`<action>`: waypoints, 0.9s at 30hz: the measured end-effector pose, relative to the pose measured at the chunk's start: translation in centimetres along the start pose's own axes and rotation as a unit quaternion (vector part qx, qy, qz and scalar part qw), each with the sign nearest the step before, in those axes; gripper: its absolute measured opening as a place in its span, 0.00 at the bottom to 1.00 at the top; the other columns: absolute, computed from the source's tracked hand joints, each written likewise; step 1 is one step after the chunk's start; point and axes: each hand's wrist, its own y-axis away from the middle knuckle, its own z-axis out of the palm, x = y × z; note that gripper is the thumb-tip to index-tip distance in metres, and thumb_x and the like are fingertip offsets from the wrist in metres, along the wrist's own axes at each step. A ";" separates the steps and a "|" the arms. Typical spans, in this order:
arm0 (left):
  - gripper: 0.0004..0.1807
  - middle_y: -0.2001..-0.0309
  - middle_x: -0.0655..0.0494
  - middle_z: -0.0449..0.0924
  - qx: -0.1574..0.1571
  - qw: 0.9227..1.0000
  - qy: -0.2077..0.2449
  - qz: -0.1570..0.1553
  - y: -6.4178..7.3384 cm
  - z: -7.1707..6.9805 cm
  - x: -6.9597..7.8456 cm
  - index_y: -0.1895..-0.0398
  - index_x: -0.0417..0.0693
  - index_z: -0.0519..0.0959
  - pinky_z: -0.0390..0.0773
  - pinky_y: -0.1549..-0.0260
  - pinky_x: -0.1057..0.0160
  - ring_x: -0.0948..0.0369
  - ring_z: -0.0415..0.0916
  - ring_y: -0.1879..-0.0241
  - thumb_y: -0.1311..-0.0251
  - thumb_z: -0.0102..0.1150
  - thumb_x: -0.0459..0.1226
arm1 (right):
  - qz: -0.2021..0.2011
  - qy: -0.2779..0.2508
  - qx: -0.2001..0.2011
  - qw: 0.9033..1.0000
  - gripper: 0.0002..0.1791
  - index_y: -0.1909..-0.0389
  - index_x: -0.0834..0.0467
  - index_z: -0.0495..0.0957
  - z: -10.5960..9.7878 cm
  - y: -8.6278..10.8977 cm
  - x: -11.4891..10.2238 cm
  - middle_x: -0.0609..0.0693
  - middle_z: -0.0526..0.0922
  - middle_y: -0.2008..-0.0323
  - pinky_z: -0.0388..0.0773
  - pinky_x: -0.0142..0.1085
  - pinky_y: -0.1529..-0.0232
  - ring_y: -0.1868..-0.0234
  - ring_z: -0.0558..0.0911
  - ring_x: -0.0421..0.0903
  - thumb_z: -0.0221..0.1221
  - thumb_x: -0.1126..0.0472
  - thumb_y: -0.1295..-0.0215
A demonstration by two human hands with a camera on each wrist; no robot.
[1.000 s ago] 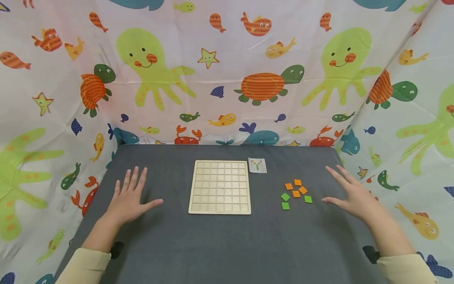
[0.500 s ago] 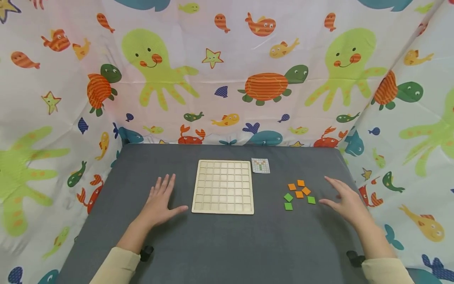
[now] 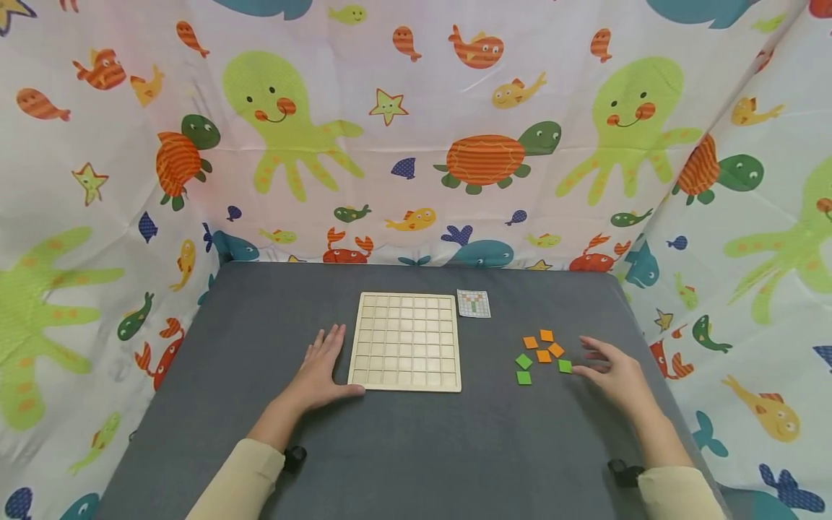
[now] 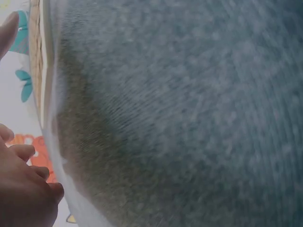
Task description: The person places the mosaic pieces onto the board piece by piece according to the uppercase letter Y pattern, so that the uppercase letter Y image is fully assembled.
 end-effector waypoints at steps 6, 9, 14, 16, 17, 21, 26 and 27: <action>0.74 0.18 0.46 0.40 -0.023 1.000 0.007 0.003 -0.7 0.5 -0.3 0.17 0.49 0.43 0.42 0.25 0.34 0.41 0.33 0.19 0.61 0.74 0.69 | 0.015 -0.007 -0.019 1.000 0.37 0.31 0.61 0.72 0.9 -0.6 0.9 0.66 0.78 0.38 0.83 0.55 0.50 0.43 0.81 0.65 0.73 0.59 0.41; 0.73 0.18 0.47 0.41 -0.031 0.999 0.007 0.010 -1.0 0.6 -0.5 0.17 0.49 0.45 0.42 0.25 0.34 0.41 0.33 0.19 0.61 0.73 0.69 | 0.016 -0.005 -0.034 0.999 0.37 0.31 0.61 0.72 1.1 -0.9 1.1 0.66 0.77 0.37 0.83 0.55 0.49 0.42 0.80 0.65 0.73 0.60 0.42; 0.71 0.18 0.45 0.43 -0.045 0.999 0.001 0.012 -1.4 0.7 -1.0 0.18 0.51 0.49 0.42 0.25 0.34 0.39 0.33 0.20 0.61 0.75 0.68 | 0.014 -0.002 -0.053 0.999 0.34 0.34 0.60 0.75 1.4 -1.3 1.8 0.63 0.78 0.38 0.82 0.54 0.48 0.41 0.80 0.62 0.73 0.61 0.42; 0.70 0.18 0.44 0.43 -0.052 0.999 -0.004 0.011 -1.4 0.8 -1.1 0.18 0.51 0.50 0.42 0.25 0.34 0.39 0.33 0.20 0.61 0.74 0.68 | 0.016 -0.001 -0.058 0.998 0.31 0.36 0.59 0.77 1.6 -1.5 2.0 0.62 0.80 0.40 0.82 0.54 0.48 0.42 0.81 0.61 0.73 0.60 0.41; 0.69 0.18 0.44 0.43 -0.055 0.998 -0.005 0.010 -1.3 0.8 -1.2 0.18 0.51 0.50 0.41 0.25 0.34 0.39 0.33 0.20 0.61 0.74 0.68 | 0.017 -0.003 -0.062 0.998 0.30 0.37 0.58 0.78 1.6 -1.6 2.0 0.62 0.80 0.41 0.82 0.55 0.48 0.42 0.81 0.61 0.73 0.59 0.41; 0.68 0.18 0.45 0.43 -0.063 0.998 -0.002 0.007 -1.2 0.8 -1.3 0.18 0.52 0.51 0.40 0.25 0.35 0.40 0.31 0.20 0.59 0.73 0.68 | 0.028 0.000 -0.074 0.997 0.27 0.39 0.57 0.80 2.1 -1.8 2.1 0.61 0.82 0.43 0.82 0.55 0.48 0.44 0.82 0.60 0.72 0.56 0.39; 0.68 0.18 0.47 0.43 -0.064 0.998 -0.003 0.008 -1.3 0.9 -1.3 0.18 0.54 0.51 0.39 0.25 0.34 0.40 0.31 0.19 0.60 0.73 0.69 | 0.041 0.018 -0.064 0.997 0.23 0.42 0.57 0.83 2.7 -2.0 2.3 0.60 0.83 0.45 0.84 0.51 0.52 0.49 0.83 0.55 0.71 0.59 0.39; 0.68 0.18 0.47 0.42 -0.064 0.998 -0.005 0.008 -1.4 0.9 -1.4 0.18 0.54 0.50 0.39 0.25 0.34 0.40 0.31 0.19 0.60 0.72 0.70 | 0.039 0.021 -0.061 0.997 0.22 0.43 0.57 0.83 2.8 -2.0 2.4 0.59 0.84 0.47 0.84 0.49 0.54 0.51 0.83 0.53 0.71 0.59 0.39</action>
